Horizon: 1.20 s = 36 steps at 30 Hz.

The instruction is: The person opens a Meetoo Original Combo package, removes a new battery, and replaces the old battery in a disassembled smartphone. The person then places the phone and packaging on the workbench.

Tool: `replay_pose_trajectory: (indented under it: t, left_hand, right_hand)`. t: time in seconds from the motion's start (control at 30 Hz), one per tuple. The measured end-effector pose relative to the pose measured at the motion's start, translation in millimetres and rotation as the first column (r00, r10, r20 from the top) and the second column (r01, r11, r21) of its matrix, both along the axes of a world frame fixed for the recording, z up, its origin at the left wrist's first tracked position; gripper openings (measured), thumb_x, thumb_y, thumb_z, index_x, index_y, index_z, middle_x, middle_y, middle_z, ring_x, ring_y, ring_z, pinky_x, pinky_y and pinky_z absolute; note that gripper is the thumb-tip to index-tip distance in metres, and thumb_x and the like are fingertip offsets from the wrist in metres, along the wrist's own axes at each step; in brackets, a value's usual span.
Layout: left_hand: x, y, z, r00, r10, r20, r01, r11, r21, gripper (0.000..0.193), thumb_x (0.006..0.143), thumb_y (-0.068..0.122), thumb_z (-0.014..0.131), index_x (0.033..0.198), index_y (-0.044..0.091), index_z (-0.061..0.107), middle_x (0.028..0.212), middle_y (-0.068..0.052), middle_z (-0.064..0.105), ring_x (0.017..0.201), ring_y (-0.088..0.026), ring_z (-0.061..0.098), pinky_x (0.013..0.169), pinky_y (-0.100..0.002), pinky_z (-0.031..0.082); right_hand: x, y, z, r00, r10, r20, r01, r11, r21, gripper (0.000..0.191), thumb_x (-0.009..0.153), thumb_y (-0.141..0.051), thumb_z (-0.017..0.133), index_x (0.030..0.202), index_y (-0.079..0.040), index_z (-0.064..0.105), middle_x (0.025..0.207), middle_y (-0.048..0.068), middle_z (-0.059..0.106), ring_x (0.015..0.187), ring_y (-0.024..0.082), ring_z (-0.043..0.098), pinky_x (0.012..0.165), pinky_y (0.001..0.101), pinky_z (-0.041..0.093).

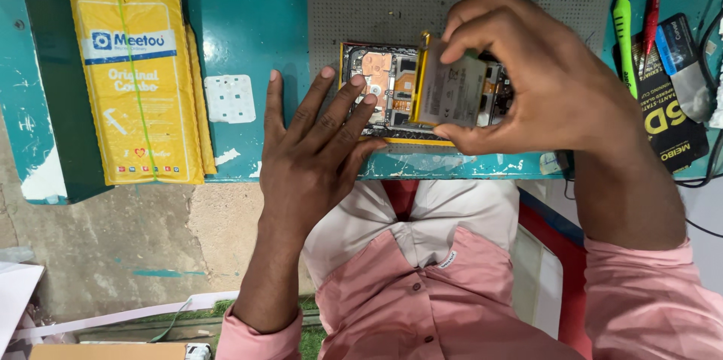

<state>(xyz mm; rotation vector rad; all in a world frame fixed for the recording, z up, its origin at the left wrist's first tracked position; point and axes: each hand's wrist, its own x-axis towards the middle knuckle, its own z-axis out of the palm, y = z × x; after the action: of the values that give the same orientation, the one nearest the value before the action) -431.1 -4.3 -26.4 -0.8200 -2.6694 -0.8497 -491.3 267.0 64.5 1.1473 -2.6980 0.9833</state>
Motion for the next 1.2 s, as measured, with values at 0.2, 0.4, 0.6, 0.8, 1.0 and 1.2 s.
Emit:
replay_pose_trajectory:
  t: [0.2,0.4,0.6,0.8,1.0,1.2]
  left_hand:
    - [13,25,8,0.998,-0.067,-0.020,0.067,0.998,-0.010,0.059,0.101,0.051,0.075,0.149,0.021,0.060,0.167,-0.002,0.032,0.158,-0.029,0.021,0.124,-0.079,0.007]
    - [34,90,11,0.998,-0.070,-0.001,0.070,0.996,0.058,0.031,0.109,0.038,0.072,0.133,0.019,0.067,0.171,-0.004,0.028,0.163,-0.025,0.016,0.127,-0.081,0.002]
    - [34,111,13,1.000,-0.017,-0.026,0.019,0.994,0.105,0.021,0.110,0.020,0.066,0.130,0.017,0.069,0.173,-0.005,0.023,0.160,-0.023,0.014,0.122,-0.080,0.000]
    - [35,119,18,0.999,-0.047,-0.026,0.048,0.997,0.052,0.023,0.103,0.010,0.068,0.125,0.018,0.073,0.173,-0.003,0.027,0.160,-0.022,0.014,0.122,-0.079,0.000]
    - [34,121,22,0.997,-0.071,0.009,0.070,0.995,0.066,0.010,0.100,0.009,0.071,0.107,0.016,0.071,0.169,-0.005,0.031,0.163,-0.025,0.017,0.126,-0.083,0.001]
    - [38,125,15,0.998,-0.056,-0.038,0.058,0.996,0.066,0.006,0.103,0.011,0.072,0.105,0.016,0.070,0.165,-0.008,0.037,0.162,-0.027,0.022,0.125,-0.085,0.004]
  right_hand:
    - [1,18,-6,0.992,-0.076,0.096,0.097,0.966,-0.240,0.066,0.067,-0.011,0.095,0.114,0.001,0.050,0.121,0.018,0.054,0.110,0.024,0.059,0.097,0.0383,0.056]
    - [8,46,-15,0.952,-0.131,0.278,0.247,0.866,-0.435,0.059,0.085,-0.017,0.093,0.123,-0.006,0.050,0.126,0.006,0.055,0.117,0.013,0.056,0.106,0.0260,0.049]
    - [8,67,-18,0.968,-0.132,0.214,0.214,0.878,-0.427,0.059,0.086,-0.014,0.093,0.126,-0.005,0.051,0.127,0.006,0.057,0.117,0.014,0.057,0.105,0.0257,0.048]
    - [12,75,-18,0.984,-0.060,0.170,0.135,0.873,-0.470,0.058,0.091,-0.011,0.093,0.129,-0.004,0.049,0.129,0.007,0.055,0.119,0.013,0.057,0.105,0.0240,0.048]
    - [17,73,-11,0.989,-0.046,0.143,0.108,0.881,-0.461,0.057,0.093,-0.007,0.093,0.127,-0.002,0.047,0.131,0.009,0.054,0.120,0.014,0.056,0.107,0.0240,0.047]
    - [18,63,7,0.991,-0.125,-0.050,0.111,0.970,-0.218,0.062,0.082,-0.015,0.097,0.121,0.001,0.051,0.127,0.016,0.058,0.112,0.022,0.063,0.095,0.0323,0.053]
